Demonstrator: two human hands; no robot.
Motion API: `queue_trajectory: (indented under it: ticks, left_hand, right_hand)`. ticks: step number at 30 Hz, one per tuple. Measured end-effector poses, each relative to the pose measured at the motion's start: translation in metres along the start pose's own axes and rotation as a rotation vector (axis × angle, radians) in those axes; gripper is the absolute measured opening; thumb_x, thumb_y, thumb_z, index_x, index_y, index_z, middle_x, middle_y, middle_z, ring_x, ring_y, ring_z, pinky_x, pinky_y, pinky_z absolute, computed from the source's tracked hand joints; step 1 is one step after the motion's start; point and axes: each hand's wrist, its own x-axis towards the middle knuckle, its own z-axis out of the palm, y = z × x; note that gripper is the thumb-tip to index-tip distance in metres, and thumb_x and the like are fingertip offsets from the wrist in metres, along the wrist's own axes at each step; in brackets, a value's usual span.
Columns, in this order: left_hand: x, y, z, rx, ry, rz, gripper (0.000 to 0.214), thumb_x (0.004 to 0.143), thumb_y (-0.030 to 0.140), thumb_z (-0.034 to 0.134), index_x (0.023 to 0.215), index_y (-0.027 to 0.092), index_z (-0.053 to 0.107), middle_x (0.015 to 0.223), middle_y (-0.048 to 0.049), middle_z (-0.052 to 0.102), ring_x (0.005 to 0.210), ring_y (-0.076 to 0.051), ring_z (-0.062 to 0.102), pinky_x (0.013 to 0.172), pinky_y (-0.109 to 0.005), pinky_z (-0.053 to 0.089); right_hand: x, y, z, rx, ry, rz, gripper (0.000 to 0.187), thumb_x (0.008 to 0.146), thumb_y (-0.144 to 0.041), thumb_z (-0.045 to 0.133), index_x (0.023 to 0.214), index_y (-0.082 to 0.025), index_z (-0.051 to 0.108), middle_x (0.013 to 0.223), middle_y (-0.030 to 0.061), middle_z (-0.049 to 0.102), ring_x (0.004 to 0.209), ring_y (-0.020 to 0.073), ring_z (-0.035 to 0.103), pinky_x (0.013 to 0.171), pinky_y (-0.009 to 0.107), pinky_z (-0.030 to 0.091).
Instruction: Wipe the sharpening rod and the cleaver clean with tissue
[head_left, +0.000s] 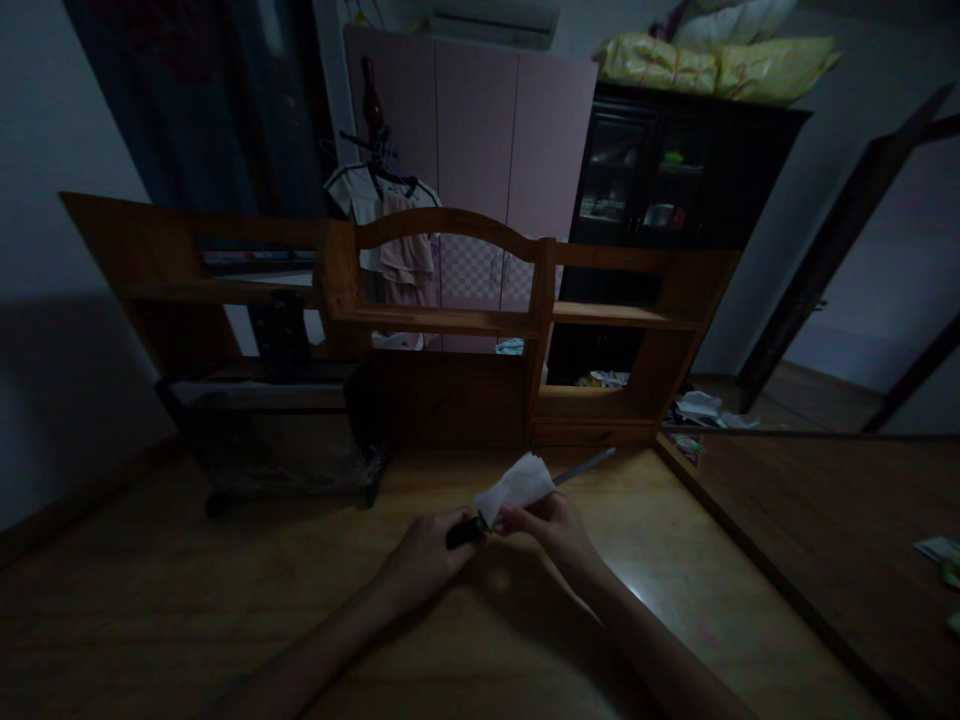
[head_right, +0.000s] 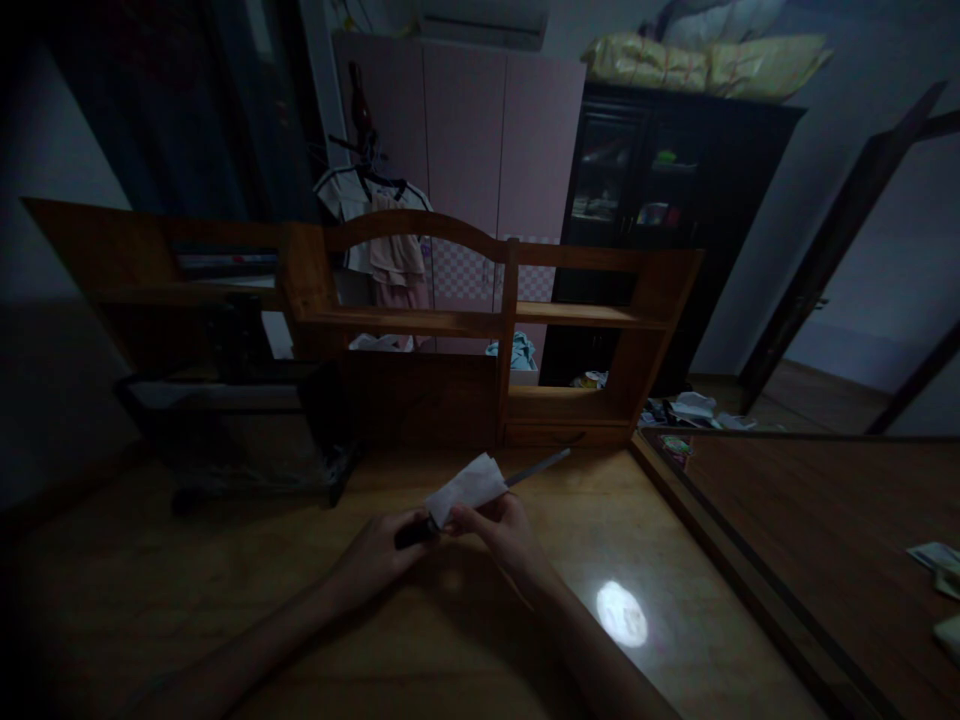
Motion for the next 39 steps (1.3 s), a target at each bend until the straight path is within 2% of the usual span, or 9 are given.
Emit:
queue_trajectory:
  ticks: [5,27,33,39]
  left_hand:
    - [0.0,-0.001,0.0,-0.015,0.011,0.02,0.018,0.081,0.025,0.055,0.091,0.019,0.068,0.087,-0.002,0.071,0.079,-0.02,0.064,0.07,-0.024,0.043]
    - [0.0,0.001,-0.001,-0.014,-0.01,0.008,0.014,0.081,0.026,0.055,0.085,0.019,0.067,0.082,-0.0011,0.07,0.074,-0.018,0.063,0.066,-0.022,0.042]
    - [0.0,0.0,0.001,-0.003,0.002,0.0,0.019,0.081,0.029,0.056,0.091,0.018,0.068,0.086,-0.003,0.071,0.077,-0.019,0.063,0.068,-0.024,0.043]
    - [0.0,-0.003,0.0,0.014,0.001,0.01,0.017,0.081,0.029,0.056,0.087,0.018,0.068,0.081,-0.0025,0.07,0.073,-0.019,0.063,0.068,-0.024,0.043]
  right_hand:
    - [0.0,0.002,-0.001,0.013,-0.004,-0.019,0.034,0.068,-0.045,0.075,0.079,-0.013,0.071,0.074,0.0078,0.072,0.068,0.0202,0.067,0.068,0.03,0.052]
    - [0.0,0.002,-0.002,0.004,-0.018,-0.017,0.034,0.069,-0.044,0.075,0.079,-0.012,0.071,0.075,0.0087,0.072,0.069,0.0205,0.067,0.068,0.03,0.052]
    - [0.0,-0.002,-0.001,-0.007,0.019,-0.037,0.032,0.073,-0.044,0.072,0.078,-0.012,0.071,0.073,0.0093,0.072,0.068,0.0207,0.068,0.068,0.031,0.052]
    - [0.004,-0.004,-0.013,-0.013,0.094,-0.072,0.033,0.075,-0.045,0.069,0.073,-0.012,0.069,0.067,0.0086,0.07,0.063,0.0196,0.066,0.067,0.031,0.051]
